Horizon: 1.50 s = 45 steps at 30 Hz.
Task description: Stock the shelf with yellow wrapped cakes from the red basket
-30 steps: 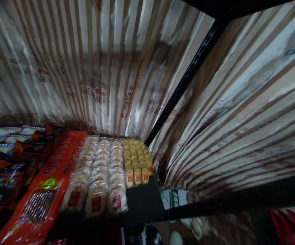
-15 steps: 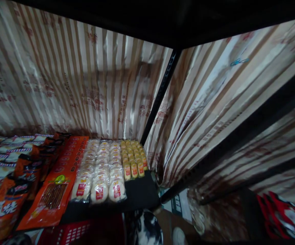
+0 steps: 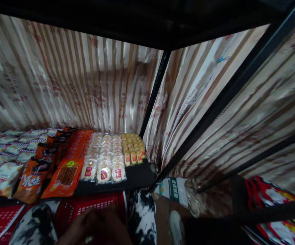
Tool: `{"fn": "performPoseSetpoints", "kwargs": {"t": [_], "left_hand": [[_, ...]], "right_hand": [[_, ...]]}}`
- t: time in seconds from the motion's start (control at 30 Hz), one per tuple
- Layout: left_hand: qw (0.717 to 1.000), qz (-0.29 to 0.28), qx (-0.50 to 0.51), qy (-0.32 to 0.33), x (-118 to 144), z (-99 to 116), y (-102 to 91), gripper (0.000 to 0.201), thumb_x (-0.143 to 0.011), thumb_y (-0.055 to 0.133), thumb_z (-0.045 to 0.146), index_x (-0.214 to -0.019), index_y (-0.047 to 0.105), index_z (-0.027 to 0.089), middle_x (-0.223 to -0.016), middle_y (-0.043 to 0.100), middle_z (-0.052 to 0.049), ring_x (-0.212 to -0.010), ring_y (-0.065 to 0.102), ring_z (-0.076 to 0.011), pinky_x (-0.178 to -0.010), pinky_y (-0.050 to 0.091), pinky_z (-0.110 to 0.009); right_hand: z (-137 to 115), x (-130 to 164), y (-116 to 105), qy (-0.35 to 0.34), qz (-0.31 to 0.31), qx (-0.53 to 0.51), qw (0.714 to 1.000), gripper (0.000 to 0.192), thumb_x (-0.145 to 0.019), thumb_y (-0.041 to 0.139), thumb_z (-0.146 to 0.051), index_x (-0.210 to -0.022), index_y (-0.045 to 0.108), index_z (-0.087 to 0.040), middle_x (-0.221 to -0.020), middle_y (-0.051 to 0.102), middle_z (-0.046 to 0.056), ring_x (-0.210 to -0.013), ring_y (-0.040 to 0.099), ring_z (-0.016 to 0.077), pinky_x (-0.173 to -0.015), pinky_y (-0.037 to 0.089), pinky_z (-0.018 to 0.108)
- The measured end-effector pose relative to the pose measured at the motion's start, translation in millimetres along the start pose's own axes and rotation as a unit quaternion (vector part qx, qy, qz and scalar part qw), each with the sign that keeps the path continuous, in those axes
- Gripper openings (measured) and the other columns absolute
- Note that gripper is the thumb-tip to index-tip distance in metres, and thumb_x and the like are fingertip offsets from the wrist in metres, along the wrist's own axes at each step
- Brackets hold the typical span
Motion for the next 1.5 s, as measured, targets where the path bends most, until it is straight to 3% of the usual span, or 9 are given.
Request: {"fn": "performPoseSetpoints", "kwargs": {"t": [0.1, 0.17, 0.23, 0.3, 0.47, 0.7, 0.93, 1.17, 1.5], "left_hand": [[0.997, 0.011, 0.076, 0.023, 9, 6, -1.6, 0.045, -0.068, 0.060, 0.053, -0.099, 0.063, 0.020, -0.096, 0.069, -0.007, -0.093, 0.062, -0.0255, -0.084, 0.048, -0.035], [0.995, 0.023, 0.093, 0.032, 11, 14, -2.5, 0.046, -0.071, 0.055, 0.054, -0.099, 0.062, 0.018, -0.093, 0.069, -0.007, -0.089, 0.062, -0.0242, -0.081, 0.048, -0.034], [0.993, 0.058, 0.090, 0.044, 10, 22, -5.5, 0.045, -0.072, 0.055, 0.053, -0.097, 0.062, 0.016, -0.092, 0.068, -0.008, -0.089, 0.061, -0.0237, -0.082, 0.047, -0.033], [0.990, 0.088, 0.092, 0.057, 8, 30, -9.2, 0.042, -0.073, 0.054, 0.049, -0.096, 0.062, 0.015, -0.095, 0.068, -0.008, -0.092, 0.061, -0.0232, -0.085, 0.045, -0.033], [0.985, 0.094, 0.118, 0.083, 11, 54, -18.2, 0.035, -0.073, 0.053, 0.044, -0.091, 0.063, 0.016, -0.088, 0.069, -0.005, -0.086, 0.061, -0.0205, -0.082, 0.047, -0.031], [0.970, 0.098, 0.218, 0.035, 10, 77, -19.8, 0.038, -0.064, 0.065, 0.046, -0.086, 0.064, 0.015, -0.081, 0.068, -0.005, -0.075, 0.063, -0.0185, -0.069, 0.049, -0.029], [0.944, 0.098, 0.316, 0.006, 9, 93, -8.4, 0.050, -0.050, 0.079, 0.041, -0.088, 0.061, 0.015, -0.082, 0.068, -0.004, -0.077, 0.064, -0.0172, -0.071, 0.049, -0.027], [0.947, 0.085, 0.311, 0.007, 1, 113, 11.5, 0.045, -0.047, 0.079, 0.042, -0.078, 0.061, 0.014, -0.070, 0.065, 0.000, -0.064, 0.060, -0.0135, -0.063, 0.047, -0.025], [0.963, 0.105, 0.237, 0.078, -28, 145, 38.0, 0.026, -0.060, 0.066, 0.037, -0.071, 0.056, 0.016, -0.063, 0.058, 0.003, -0.059, 0.054, -0.0113, -0.059, 0.043, -0.023]], "right_hand": [[-39, -7, 62, -0.015, -0.170, -0.059, 0.984, 0.016, -0.078, 0.060, -0.035, -0.089, 0.069, -0.028, -0.075, 0.068, 0.003, -0.076, 0.061, 0.0233, -0.065, 0.050, 0.031], [-60, -11, 99, -0.021, -0.221, -0.076, 0.972, 0.021, -0.076, 0.062, -0.037, -0.092, 0.069, -0.027, -0.077, 0.069, 0.000, -0.077, 0.061, 0.0216, -0.068, 0.049, 0.030], [-71, -10, 123, -0.024, -0.274, -0.110, 0.955, 0.026, -0.073, 0.063, -0.039, -0.093, 0.069, -0.022, -0.079, 0.069, 0.001, -0.078, 0.062, 0.0210, -0.070, 0.049, 0.030], [-76, -8, 132, -0.017, -0.307, -0.174, 0.936, 0.032, -0.073, 0.063, -0.042, -0.094, 0.068, -0.019, -0.083, 0.070, 0.002, -0.079, 0.062, 0.0206, -0.072, 0.048, 0.030], [-83, -5, 120, -0.006, -0.318, -0.291, 0.902, 0.045, -0.071, 0.063, -0.050, -0.100, 0.065, -0.015, -0.089, 0.069, 0.003, -0.081, 0.063, 0.0195, -0.075, 0.047, 0.030], [-93, -6, 106, -0.011, -0.267, -0.250, 0.931, 0.043, -0.075, 0.059, -0.050, -0.099, 0.066, -0.015, -0.089, 0.069, 0.003, -0.082, 0.061, 0.0185, -0.076, 0.046, 0.030], [-93, -8, 84, -0.039, -0.208, -0.237, 0.948, 0.038, -0.080, 0.052, -0.046, -0.098, 0.066, -0.015, -0.089, 0.068, 0.003, -0.084, 0.059, 0.0187, -0.077, 0.046, 0.031], [-92, -12, 67, -0.050, -0.154, -0.267, 0.950, 0.038, -0.081, 0.052, -0.047, -0.099, 0.065, -0.016, -0.089, 0.067, 0.003, -0.084, 0.060, 0.0188, -0.080, 0.046, 0.032], [-75, -21, 34, -0.019, -0.042, -0.326, 0.944, 0.040, -0.074, 0.060, -0.049, -0.100, 0.064, -0.018, -0.093, 0.068, 0.005, -0.085, 0.062, 0.0196, -0.081, 0.048, 0.033]]}}
Point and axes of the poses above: each hand's wrist, its own x-axis away from the middle knuckle, its own y-axis out of the palm, z = x × y, the point moved 3 cm from there along -x, towards the middle knuckle
